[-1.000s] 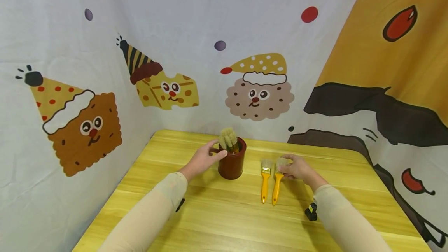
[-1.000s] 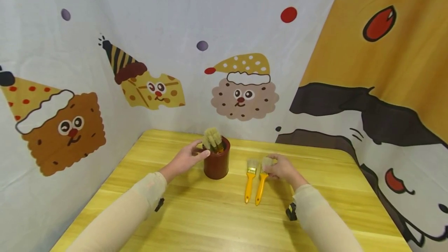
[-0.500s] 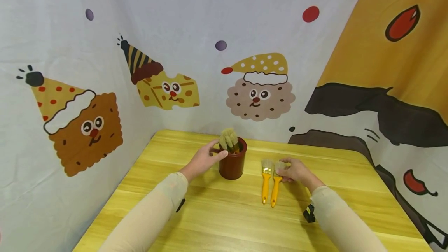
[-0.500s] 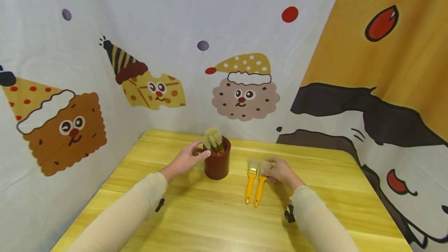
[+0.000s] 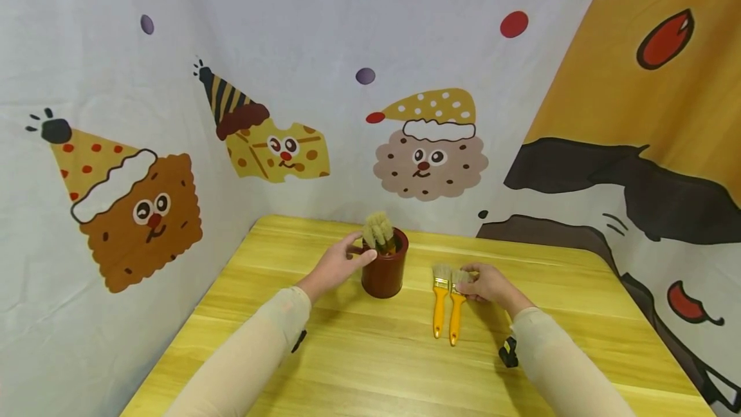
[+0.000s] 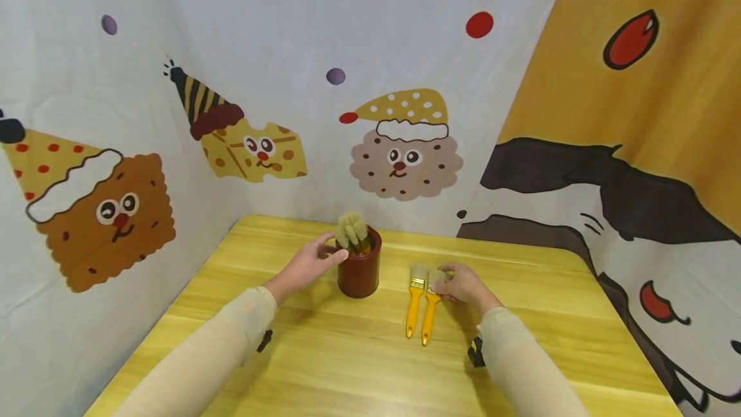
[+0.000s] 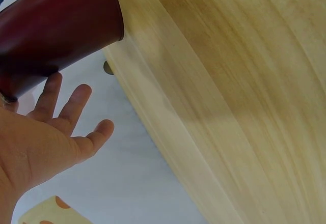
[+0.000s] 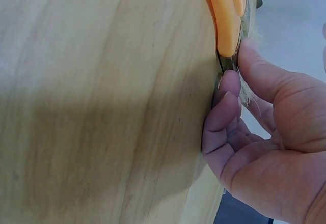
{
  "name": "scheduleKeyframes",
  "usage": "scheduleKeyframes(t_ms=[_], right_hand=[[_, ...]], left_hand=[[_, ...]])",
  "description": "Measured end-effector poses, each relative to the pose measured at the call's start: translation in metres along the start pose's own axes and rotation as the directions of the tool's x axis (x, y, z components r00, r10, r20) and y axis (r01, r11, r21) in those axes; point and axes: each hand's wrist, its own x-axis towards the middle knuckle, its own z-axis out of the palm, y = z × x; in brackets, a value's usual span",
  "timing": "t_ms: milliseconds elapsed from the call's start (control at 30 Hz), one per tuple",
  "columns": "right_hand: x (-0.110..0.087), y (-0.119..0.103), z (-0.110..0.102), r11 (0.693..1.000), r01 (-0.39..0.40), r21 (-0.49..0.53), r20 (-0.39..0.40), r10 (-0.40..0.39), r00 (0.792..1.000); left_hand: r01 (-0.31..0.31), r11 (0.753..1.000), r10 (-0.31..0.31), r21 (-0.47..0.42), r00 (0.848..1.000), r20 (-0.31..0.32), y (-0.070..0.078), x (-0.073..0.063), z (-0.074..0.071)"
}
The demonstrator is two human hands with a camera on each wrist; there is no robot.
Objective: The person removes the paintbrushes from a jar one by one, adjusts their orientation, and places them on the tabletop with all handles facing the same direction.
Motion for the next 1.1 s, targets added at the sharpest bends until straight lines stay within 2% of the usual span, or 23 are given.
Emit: scheduleKeyframes(t_ms=[600,900,1100], right_hand=[[0.002,0.001,0.000,1.000,-0.012,-0.027,-0.003,0.012,1.000],[-0.001,0.001,-0.001,1.000,0.002,0.003,0.011,-0.002,1.000],[-0.005,-0.003,-0.011,0.999,0.015,0.029,0.029,-0.015,0.999]], left_hand=[[0.008,1.000,-0.008,-0.026,1.000,0.002,-0.002,0.001,0.000],[0.014,1.000,-0.014,-0.018,1.000,-0.005,-0.001,0.000,0.000],[0.019,1.000,-0.019,-0.009,1.000,-0.002,-0.003,0.002,0.000]])
